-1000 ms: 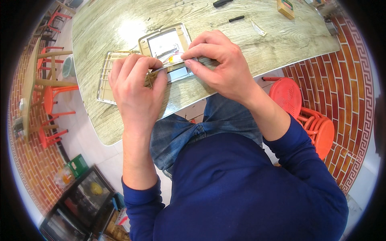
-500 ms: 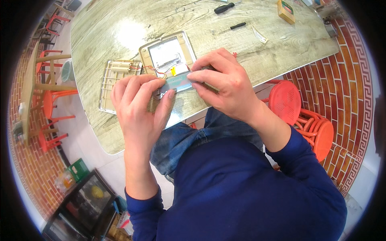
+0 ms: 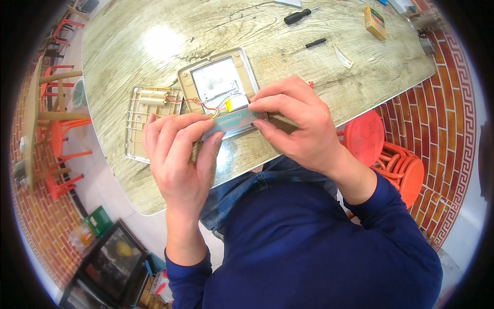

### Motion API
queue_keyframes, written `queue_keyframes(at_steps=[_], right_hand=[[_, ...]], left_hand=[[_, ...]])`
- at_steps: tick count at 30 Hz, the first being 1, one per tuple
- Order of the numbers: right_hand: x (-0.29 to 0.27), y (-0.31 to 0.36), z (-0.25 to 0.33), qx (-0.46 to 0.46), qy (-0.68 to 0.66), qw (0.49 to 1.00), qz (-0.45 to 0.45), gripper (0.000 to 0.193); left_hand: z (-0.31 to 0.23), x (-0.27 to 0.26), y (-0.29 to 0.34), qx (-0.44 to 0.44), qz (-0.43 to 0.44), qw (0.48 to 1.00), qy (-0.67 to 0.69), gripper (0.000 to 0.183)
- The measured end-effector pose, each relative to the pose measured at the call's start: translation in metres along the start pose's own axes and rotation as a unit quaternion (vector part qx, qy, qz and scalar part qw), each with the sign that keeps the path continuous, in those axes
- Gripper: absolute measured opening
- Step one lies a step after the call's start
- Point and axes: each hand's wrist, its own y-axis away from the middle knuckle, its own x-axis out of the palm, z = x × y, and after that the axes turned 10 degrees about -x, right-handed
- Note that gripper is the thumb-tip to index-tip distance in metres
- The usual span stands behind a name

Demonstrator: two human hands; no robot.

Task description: The person opens a small electronic device and uses a screwdriver to tighten screws on a circuit board inside. They adjust wires and components within the housing, then close the device.

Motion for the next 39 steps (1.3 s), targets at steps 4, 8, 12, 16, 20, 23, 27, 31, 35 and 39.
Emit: queue_keyframes(at_steps=[4,8,12,16,20,23,27,31,35,39], right_hand=[[0.0021,-0.0029,0.0008,0.036,-0.032,0.999,-0.010,0.023],[0.0012,-0.0032,0.0032,0.064,-0.010,0.998,0.019,0.029],[0.0021,-0.0036,0.0018,0.041,-0.015,0.999,0.023,0.025],[0.0005,-0.0024,0.0021,0.034,-0.009,0.999,0.024,0.022],[-0.0003,-0.0028,0.0027,0.022,-0.012,0.999,0.023,0.021],[-0.0012,-0.0039,0.0029,0.030,-0.015,0.999,0.029,0.021],[-0.0032,-0.0049,0.0030,0.018,-0.012,0.999,0.034,0.021],[-0.0041,-0.0062,0.0016,0.004,-0.008,0.999,0.036,0.022],[-0.0052,-0.0063,0.0019,0.008,-0.008,0.999,0.039,0.023],[-0.0056,-0.0064,0.0017,0.017,-0.019,0.999,0.038,0.025]], left_hand=[[-0.0010,0.0010,-0.0024,-0.011,-0.001,1.000,0.001,0.027],[-0.0024,0.0050,-0.0027,-0.037,-0.004,0.999,0.006,0.028],[-0.0015,0.0058,-0.0011,-0.031,-0.002,1.000,0.006,0.029],[-0.0011,0.0033,0.0018,-0.020,0.009,1.000,-0.002,0.032],[-0.0012,0.0018,0.0032,-0.013,0.009,1.000,0.000,0.031],[-0.0010,0.0003,0.0029,-0.008,0.012,1.000,-0.004,0.029],[-0.0004,-0.0006,0.0016,-0.009,0.017,1.000,0.001,0.028],[-0.0011,-0.0003,0.0009,-0.016,0.019,1.000,0.012,0.030],[-0.0017,-0.0005,0.0008,-0.018,0.022,1.000,0.013,0.033],[-0.0013,-0.0010,0.0004,-0.012,0.025,1.000,0.011,0.035]])
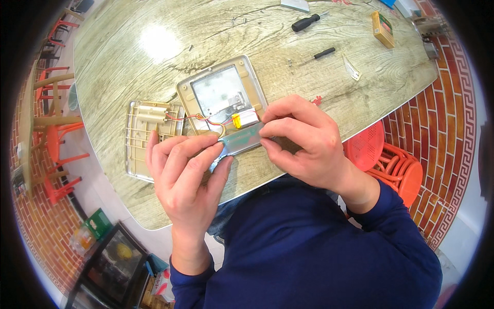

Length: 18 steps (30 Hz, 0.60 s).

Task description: The person opens a small electronic device and uses a screwdriver to tighten screws on a circuit board inside. They adjust wires and components within the housing, then close the device.

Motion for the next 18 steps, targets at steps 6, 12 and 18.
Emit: queue_keyframes(at_steps=[6,12,18], right_hand=[[0.0003,-0.0002,-0.0001,-0.004,-0.003,1.000,0.001,0.027],[0.0014,-0.0008,-0.0015,-0.027,0.013,1.000,0.002,0.028],[0.0013,-0.0002,-0.0006,-0.026,0.017,0.999,0.008,0.028]], left_hand=[[0.0002,0.0001,-0.0008,0.002,0.001,1.000,0.001,0.036],[0.0003,0.0015,-0.0011,-0.001,-0.006,1.000,0.007,0.036],[-0.0001,0.0024,-0.0004,-0.005,-0.015,1.000,0.006,0.036]])
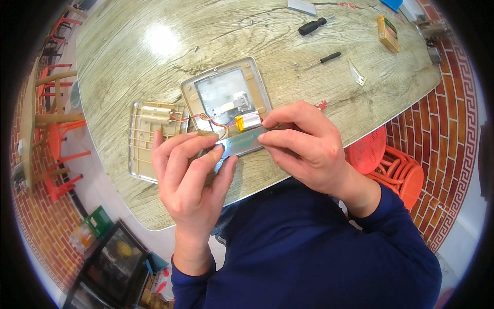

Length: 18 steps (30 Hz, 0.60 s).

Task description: The person opens a small electronic device and uses a screwdriver to tighten screws on a circuit board inside. They adjust wires and components within the housing, then close the device.

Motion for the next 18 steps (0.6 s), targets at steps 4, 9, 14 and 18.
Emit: queue_keyframes(at_steps=[4,9,14,18], right_hand=[[0.0002,0.0010,0.0003,-0.001,0.003,1.000,0.003,0.030],[0.0028,0.0020,-0.0006,-0.014,0.020,1.000,0.001,0.031],[0.0020,0.0021,0.0010,-0.013,0.047,0.999,0.019,0.031],[0.0019,0.0009,0.0003,-0.007,0.033,0.999,0.007,0.028]], left_hand=[[-0.0005,-0.0011,-0.0005,0.001,0.007,1.000,-0.003,0.037],[-0.0011,-0.0007,-0.0007,0.006,0.008,1.000,-0.012,0.037],[-0.0019,0.0006,-0.0004,0.009,0.001,1.000,-0.018,0.034],[-0.0037,0.0024,-0.0002,0.018,-0.010,0.999,-0.037,0.032]])
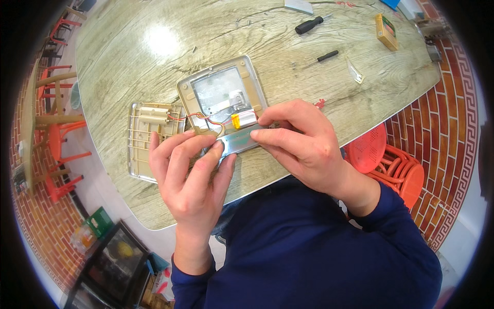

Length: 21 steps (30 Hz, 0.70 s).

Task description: The person opens a small electronic device and uses a screwdriver to tighten screws on a circuit board inside. They adjust wires and components within the housing, then close the device.

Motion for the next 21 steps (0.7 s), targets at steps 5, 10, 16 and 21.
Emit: queue_keyframes(at_steps=[5,10,16,21], right_hand=[[0.0064,0.0007,0.0021,0.056,-0.030,0.996,-0.060,0.029],[0.0020,0.0010,0.0026,0.076,-0.046,0.995,-0.052,0.030],[0.0061,-0.0003,-0.0011,0.034,-0.050,0.996,-0.059,0.020],[0.0057,0.0025,0.0005,0.033,-0.034,0.998,-0.049,0.023]], left_hand=[[-0.0035,0.0001,0.0007,0.029,0.002,0.999,-0.044,0.028],[-0.0052,0.0002,-0.0004,0.023,0.006,0.999,-0.042,0.026],[-0.0050,0.0000,0.0005,0.033,0.008,0.998,-0.051,0.024],[-0.0064,-0.0003,0.0009,0.038,0.008,0.997,-0.072,0.022]])
